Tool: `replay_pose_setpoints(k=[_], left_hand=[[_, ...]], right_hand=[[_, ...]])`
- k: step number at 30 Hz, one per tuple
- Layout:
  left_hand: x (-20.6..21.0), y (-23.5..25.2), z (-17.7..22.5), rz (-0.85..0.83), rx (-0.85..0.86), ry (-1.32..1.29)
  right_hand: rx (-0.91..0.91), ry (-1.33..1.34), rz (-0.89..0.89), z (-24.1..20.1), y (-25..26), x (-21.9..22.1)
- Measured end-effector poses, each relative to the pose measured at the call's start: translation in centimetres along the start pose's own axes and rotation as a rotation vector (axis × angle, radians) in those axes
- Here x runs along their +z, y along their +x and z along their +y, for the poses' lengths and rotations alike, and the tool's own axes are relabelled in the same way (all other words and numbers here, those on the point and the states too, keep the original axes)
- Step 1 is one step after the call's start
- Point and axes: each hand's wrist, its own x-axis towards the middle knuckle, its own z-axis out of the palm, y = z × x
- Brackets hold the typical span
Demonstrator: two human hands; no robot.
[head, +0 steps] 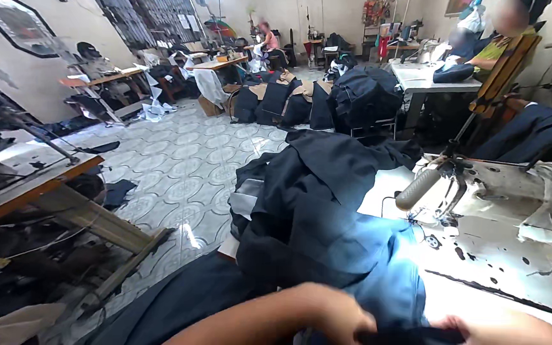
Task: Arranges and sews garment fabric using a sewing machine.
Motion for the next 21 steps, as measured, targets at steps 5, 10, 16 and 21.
replay_pose_setpoints(k=[5, 10, 16, 21], left_hand=[[-4.1, -0.3, 1.9, 0.463, -0.406, 0.35], [0.2, 0.5, 1.9, 0.233, -0.299, 0.305], [-1.2, 4.4, 1.5, 0.553, -0.048, 0.047], [-1.2, 7.3, -2.6, 0.806, -0.192, -0.055]], right_hand=[[-0.251, -0.919, 1.131, 0.5, 3.7, 0.7], [-0.147, -0.759, 0.958, 4.9, 6.5, 5.2], [-0.267, -0.781, 1.102, 4.8, 7.0, 6.5], [-0.241, -0.836, 1.118, 5.6, 7.2, 6.1]])
